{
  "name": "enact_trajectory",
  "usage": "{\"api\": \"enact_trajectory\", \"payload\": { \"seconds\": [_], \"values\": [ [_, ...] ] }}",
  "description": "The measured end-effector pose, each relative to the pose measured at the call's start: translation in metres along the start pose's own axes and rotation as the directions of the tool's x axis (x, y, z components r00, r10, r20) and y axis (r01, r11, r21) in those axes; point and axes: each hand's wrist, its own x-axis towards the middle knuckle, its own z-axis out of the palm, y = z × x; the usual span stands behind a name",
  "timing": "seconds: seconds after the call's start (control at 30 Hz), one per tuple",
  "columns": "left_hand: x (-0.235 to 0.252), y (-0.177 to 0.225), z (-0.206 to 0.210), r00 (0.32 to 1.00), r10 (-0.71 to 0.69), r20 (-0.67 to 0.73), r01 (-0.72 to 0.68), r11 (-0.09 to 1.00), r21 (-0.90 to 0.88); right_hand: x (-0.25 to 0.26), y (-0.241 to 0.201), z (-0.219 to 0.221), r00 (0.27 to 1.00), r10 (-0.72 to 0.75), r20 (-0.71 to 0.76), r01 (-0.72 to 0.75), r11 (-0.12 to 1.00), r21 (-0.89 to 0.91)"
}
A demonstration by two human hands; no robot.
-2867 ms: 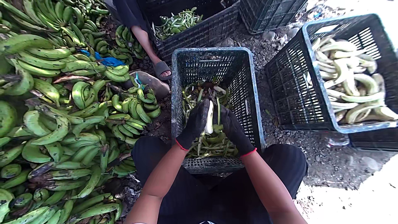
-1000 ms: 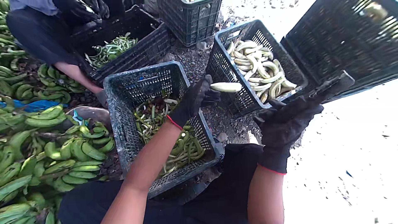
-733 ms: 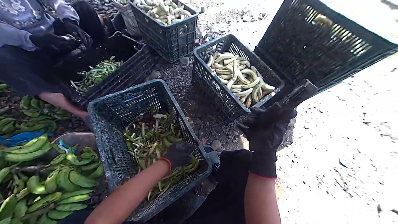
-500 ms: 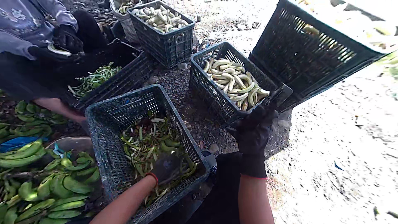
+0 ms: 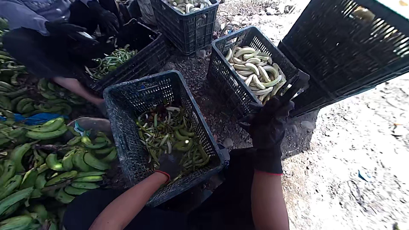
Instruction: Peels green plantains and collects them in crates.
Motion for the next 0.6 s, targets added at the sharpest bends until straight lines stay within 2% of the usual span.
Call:
{"api": "enact_trajectory", "payload": {
  "seconds": [0.1,0.2,0.3,0.4,0.47,0.6],
  "values": [
    [0.007,-0.002,0.011,0.997,0.048,-0.065,-0.054,0.993,-0.101,-0.002,0.003,0.007,0.999,0.045,0.027,-0.044,0.998,-0.042],
    [0.010,-0.004,0.009,0.997,-0.004,-0.079,-0.005,0.993,-0.115,0.001,0.004,0.014,0.998,0.055,0.038,-0.049,0.990,-0.132],
    [0.008,-0.007,0.001,0.998,-0.049,-0.025,0.046,0.993,-0.105,0.006,0.008,0.020,0.997,0.045,0.066,-0.038,0.994,-0.103],
    [0.008,-0.012,0.002,0.986,-0.130,0.103,0.136,0.989,-0.062,0.011,0.017,0.027,0.989,0.108,0.105,-0.099,0.991,-0.091],
    [0.016,-0.025,0.016,0.975,-0.194,0.105,0.204,0.975,-0.089,0.011,0.023,0.039,0.972,0.174,0.161,-0.158,0.982,-0.105],
    [0.020,-0.057,0.028,0.985,-0.170,0.035,0.173,0.968,-0.183,0.009,0.043,0.062,0.896,0.226,0.382,-0.149,0.964,-0.221]
  ]
}}
